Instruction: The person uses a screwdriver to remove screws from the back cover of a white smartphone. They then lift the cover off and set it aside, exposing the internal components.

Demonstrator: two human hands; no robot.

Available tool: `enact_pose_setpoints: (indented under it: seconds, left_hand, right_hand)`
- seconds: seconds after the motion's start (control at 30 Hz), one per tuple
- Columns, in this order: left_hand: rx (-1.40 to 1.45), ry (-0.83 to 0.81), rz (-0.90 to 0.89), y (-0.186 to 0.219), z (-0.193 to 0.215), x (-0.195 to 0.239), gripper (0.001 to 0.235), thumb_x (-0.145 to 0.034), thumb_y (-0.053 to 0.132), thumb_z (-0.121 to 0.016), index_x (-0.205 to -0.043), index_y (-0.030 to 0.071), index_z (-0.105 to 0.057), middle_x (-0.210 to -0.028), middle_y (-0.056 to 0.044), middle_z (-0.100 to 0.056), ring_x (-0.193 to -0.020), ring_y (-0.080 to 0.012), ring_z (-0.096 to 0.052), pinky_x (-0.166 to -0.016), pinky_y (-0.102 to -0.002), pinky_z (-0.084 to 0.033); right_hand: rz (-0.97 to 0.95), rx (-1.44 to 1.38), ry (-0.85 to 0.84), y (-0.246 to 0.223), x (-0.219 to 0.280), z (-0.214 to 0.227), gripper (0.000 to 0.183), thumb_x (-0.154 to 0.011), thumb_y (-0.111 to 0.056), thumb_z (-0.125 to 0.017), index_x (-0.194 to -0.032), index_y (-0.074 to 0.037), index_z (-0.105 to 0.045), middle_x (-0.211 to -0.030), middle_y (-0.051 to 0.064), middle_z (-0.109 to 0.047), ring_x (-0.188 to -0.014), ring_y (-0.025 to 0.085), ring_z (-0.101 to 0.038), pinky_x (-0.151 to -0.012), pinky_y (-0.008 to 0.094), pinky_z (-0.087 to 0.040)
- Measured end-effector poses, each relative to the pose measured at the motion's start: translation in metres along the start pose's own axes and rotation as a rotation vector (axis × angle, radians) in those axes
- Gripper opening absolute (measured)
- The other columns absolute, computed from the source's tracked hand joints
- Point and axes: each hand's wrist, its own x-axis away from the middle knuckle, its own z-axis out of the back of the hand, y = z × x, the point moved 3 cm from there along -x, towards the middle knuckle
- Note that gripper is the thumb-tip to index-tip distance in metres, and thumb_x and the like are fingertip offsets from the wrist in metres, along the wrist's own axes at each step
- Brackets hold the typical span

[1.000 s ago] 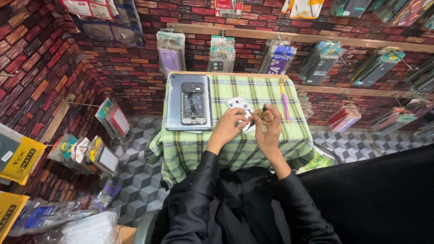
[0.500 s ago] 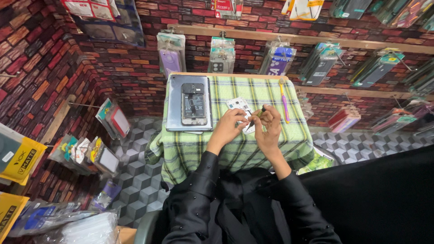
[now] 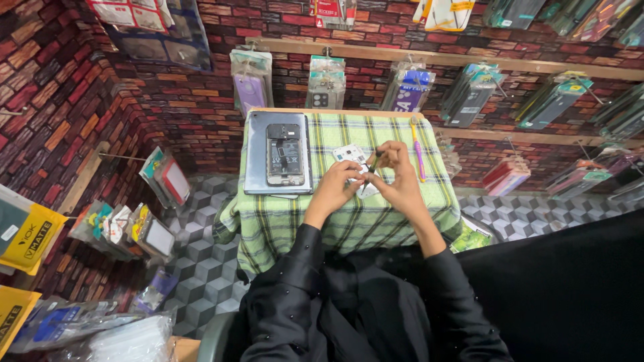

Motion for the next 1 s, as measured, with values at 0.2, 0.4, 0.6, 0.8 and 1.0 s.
enact_pose_setpoints:
  seconds: [0.2,0.4,0.6,0.8,1.0]
  left_hand:
    - [-0.021,0.012,0.012,-0.006,-0.003,-0.003,0.013,-0.085,0.014,-0.075,-0.096,0.009,-0.077,-0.118,-0.004,-0.071,-0.113,-0.0311,-0.062,-0.097,-0.041,-0.05]
    - [-0.014,0.013,-0.018,-0.007,-0.003,-0.003,0.013,-0.085,0.013,-0.075,-0.097,0.008,-0.078,-0.117,-0.006,-0.07,-0.112,-0.0318,-0.062,-0.097,-0.041,-0.05]
    - [0.002,0.033,-0.006,-0.007,-0.004,-0.004,0.013,-0.085,0.015,-0.076,-0.096,0.007,-0.076,-0.116,-0.006,-0.072,-0.114,-0.0309,-0.064,-0.098,-0.041,-0.05]
    - [0.036,0.013,-0.002,-0.005,-0.002,-0.003,0.013,-0.081,0.01,-0.074,-0.094,0.01,-0.078,-0.116,-0.006,-0.072,-0.115,-0.0307,-0.064,-0.1,-0.041,-0.05]
    - [0.091,0.022,-0.027,-0.003,0.001,-0.002,0.02,-0.076,0.004,-0.064,-0.089,0.012,-0.077,-0.117,-0.007,-0.072,-0.115,-0.0305,-0.065,-0.101,-0.039,-0.052]
  right_hand:
    - [-0.127,-0.312,-0.081,-0.005,0.003,-0.002,0.054,-0.082,0.011,-0.063,-0.127,-0.006,-0.041,-0.123,0.009,-0.059,-0.111,0.018,-0.066,-0.089,0.03,-0.055]
    - [-0.066,-0.192,0.009,0.004,0.004,-0.005,0.054,-0.09,0.013,-0.066,-0.134,-0.005,-0.041,-0.116,0.009,-0.059,-0.109,0.018,-0.065,-0.1,0.032,-0.054]
    - [-0.015,-0.143,0.044,0.013,0.014,-0.007,0.056,-0.088,0.017,-0.069,-0.132,-0.005,-0.041,-0.12,0.01,-0.055,-0.111,0.02,-0.061,-0.099,0.034,-0.052]
    - [-0.045,-0.254,0.079,0.019,0.02,-0.009,0.06,-0.088,0.022,-0.063,-0.134,-0.006,-0.037,-0.124,0.013,-0.053,-0.115,0.022,-0.06,-0.097,0.035,-0.055]
    - [-0.088,-0.407,0.151,0.027,0.023,-0.002,0.059,-0.091,0.022,-0.053,-0.137,-0.008,-0.033,-0.123,0.013,-0.055,-0.116,0.024,-0.067,-0.098,0.035,-0.057]
